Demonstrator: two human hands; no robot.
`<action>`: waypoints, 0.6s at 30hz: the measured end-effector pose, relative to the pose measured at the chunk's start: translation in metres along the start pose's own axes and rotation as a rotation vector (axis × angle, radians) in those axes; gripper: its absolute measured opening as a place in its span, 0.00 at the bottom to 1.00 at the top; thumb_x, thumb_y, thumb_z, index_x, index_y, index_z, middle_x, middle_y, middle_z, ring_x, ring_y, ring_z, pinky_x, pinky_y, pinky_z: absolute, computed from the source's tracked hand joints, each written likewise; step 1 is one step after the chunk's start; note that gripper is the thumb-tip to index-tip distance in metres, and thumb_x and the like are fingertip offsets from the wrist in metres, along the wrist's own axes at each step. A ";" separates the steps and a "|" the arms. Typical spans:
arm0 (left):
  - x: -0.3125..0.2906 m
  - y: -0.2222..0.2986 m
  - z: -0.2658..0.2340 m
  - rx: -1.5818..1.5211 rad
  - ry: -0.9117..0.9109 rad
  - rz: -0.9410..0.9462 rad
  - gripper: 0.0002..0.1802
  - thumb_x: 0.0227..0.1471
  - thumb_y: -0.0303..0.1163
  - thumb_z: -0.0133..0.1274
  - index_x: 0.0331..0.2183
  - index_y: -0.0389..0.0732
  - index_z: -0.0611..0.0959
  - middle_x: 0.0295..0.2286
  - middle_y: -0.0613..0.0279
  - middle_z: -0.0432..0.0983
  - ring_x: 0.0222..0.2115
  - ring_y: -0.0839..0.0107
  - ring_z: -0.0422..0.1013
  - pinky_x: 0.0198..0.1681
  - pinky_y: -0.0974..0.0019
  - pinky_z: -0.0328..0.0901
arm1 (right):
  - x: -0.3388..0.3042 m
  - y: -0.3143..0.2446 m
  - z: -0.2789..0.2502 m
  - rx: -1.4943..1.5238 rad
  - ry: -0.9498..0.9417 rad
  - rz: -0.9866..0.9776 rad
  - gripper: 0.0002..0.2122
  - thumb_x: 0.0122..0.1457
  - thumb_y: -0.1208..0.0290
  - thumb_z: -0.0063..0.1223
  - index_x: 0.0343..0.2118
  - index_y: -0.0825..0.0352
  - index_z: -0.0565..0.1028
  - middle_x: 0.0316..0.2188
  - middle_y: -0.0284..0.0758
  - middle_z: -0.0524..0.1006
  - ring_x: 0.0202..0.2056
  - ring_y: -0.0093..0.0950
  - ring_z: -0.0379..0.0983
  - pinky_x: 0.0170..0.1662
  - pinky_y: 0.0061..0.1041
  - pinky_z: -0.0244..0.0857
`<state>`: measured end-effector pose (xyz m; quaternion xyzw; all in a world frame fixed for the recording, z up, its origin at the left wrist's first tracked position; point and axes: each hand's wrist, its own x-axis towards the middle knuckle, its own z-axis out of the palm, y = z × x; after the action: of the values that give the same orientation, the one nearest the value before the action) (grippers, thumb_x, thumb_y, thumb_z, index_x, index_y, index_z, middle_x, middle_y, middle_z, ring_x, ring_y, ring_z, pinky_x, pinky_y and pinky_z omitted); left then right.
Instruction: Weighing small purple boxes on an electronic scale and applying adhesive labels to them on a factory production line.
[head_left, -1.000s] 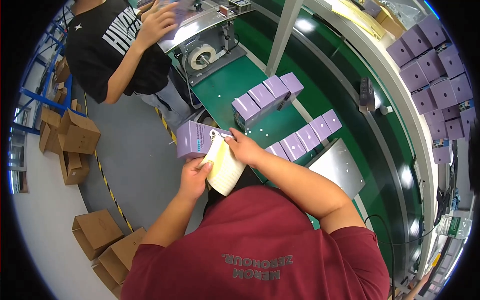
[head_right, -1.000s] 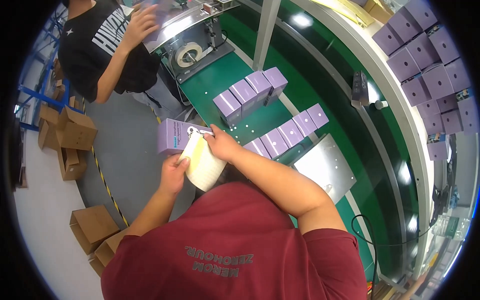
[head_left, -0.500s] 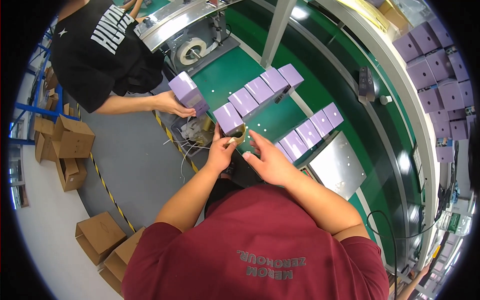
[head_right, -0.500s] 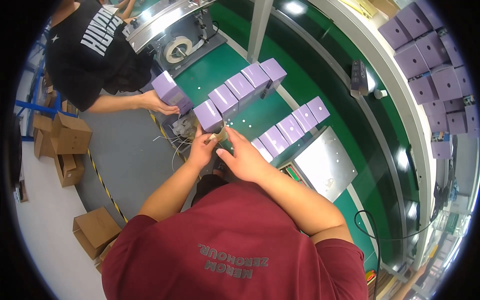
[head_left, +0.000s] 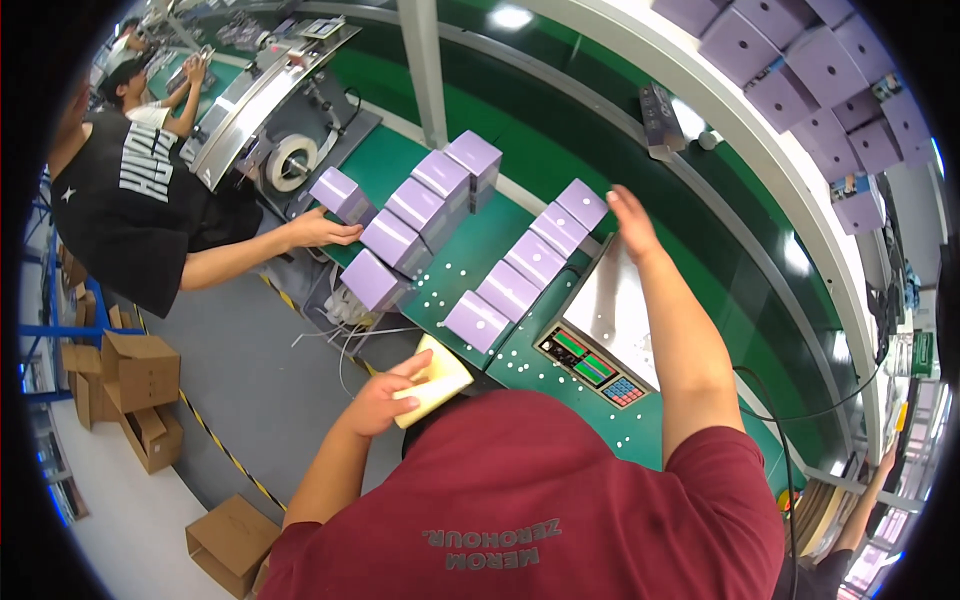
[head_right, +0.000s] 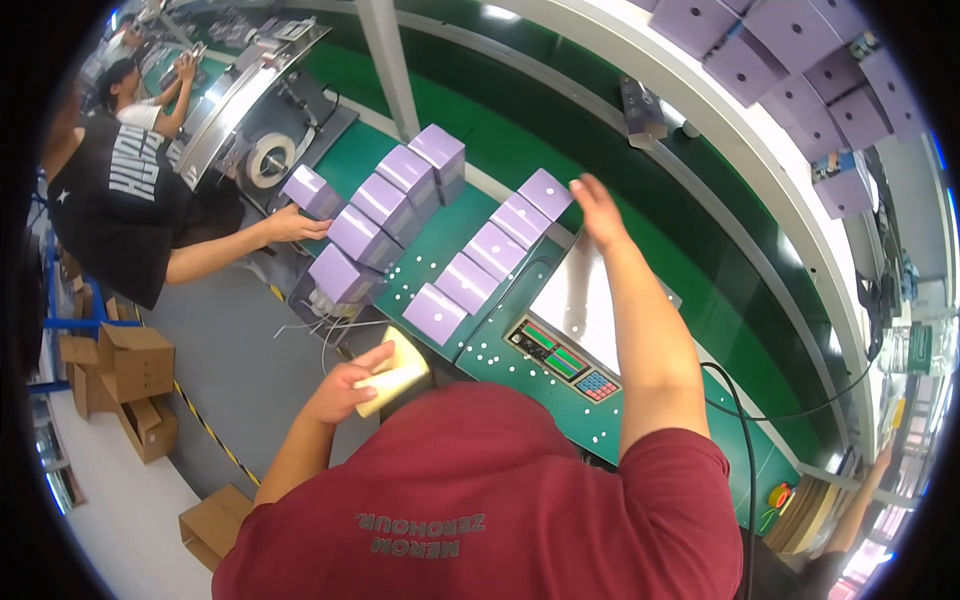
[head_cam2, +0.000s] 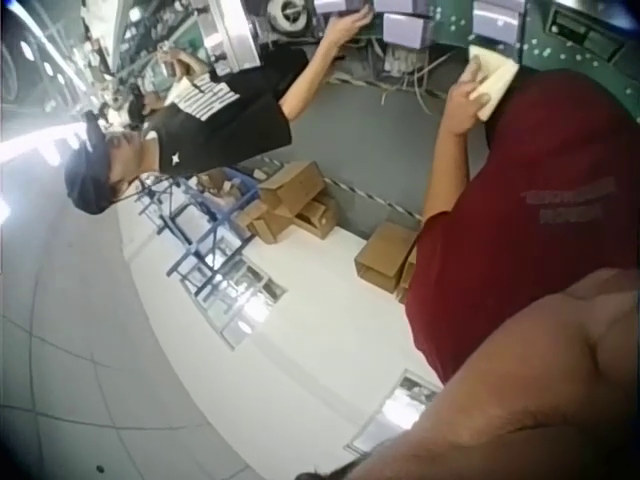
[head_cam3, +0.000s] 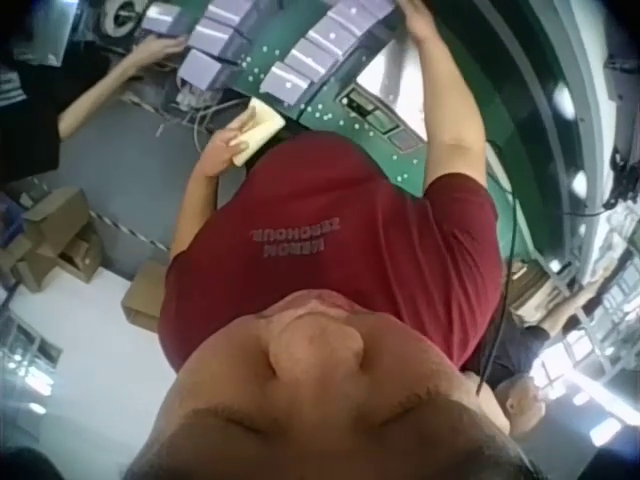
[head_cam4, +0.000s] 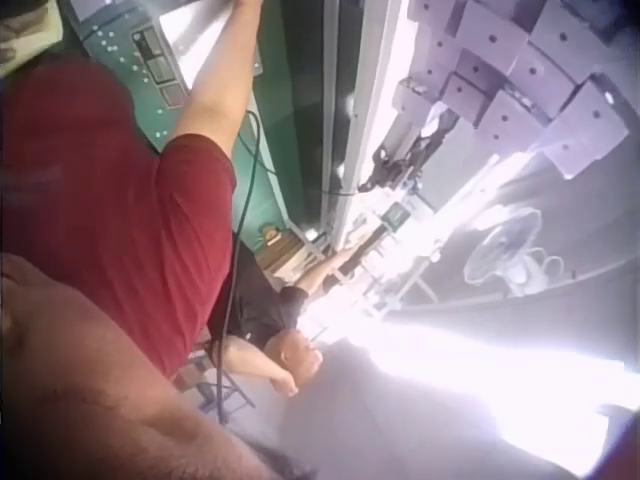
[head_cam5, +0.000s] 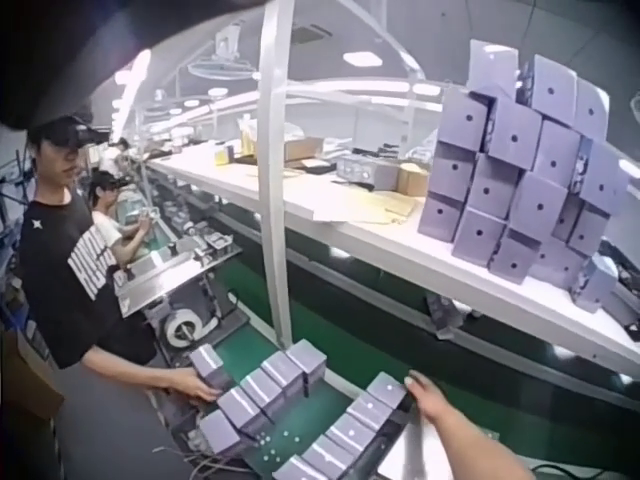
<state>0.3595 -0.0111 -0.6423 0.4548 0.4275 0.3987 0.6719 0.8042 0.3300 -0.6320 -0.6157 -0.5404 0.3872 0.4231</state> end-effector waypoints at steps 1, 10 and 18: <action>0.008 -0.006 0.014 -0.091 -0.012 -0.040 0.15 0.59 0.25 0.56 0.46 0.27 0.85 0.69 0.47 0.57 0.65 0.54 0.63 0.69 0.53 0.55 | -0.003 -0.011 0.010 0.133 -0.223 0.210 0.30 0.68 0.49 0.54 0.64 0.68 0.72 0.64 0.45 0.72 0.62 0.38 0.69 0.66 0.39 0.61; 0.060 0.021 0.066 -0.200 0.111 0.033 0.17 0.58 0.22 0.56 0.48 0.25 0.83 0.66 0.51 0.62 0.65 0.57 0.64 0.67 0.54 0.59 | -0.046 -0.015 -0.020 -0.053 -0.323 -0.016 0.25 0.70 0.50 0.52 0.56 0.69 0.79 0.49 0.40 0.83 0.49 0.33 0.77 0.56 0.36 0.68; 0.154 0.149 0.109 0.171 -0.258 0.190 0.15 0.54 0.33 0.63 0.37 0.29 0.87 0.69 0.37 0.55 0.71 0.51 0.52 0.69 0.52 0.52 | -0.215 -0.045 -0.171 0.080 0.327 0.056 0.22 0.72 0.55 0.49 0.54 0.70 0.80 0.40 0.46 0.85 0.42 0.37 0.81 0.49 0.33 0.71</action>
<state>0.4887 0.1415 -0.5091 0.5960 0.3254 0.3607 0.6394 0.9238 0.1012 -0.5274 -0.6680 -0.4310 0.3147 0.5187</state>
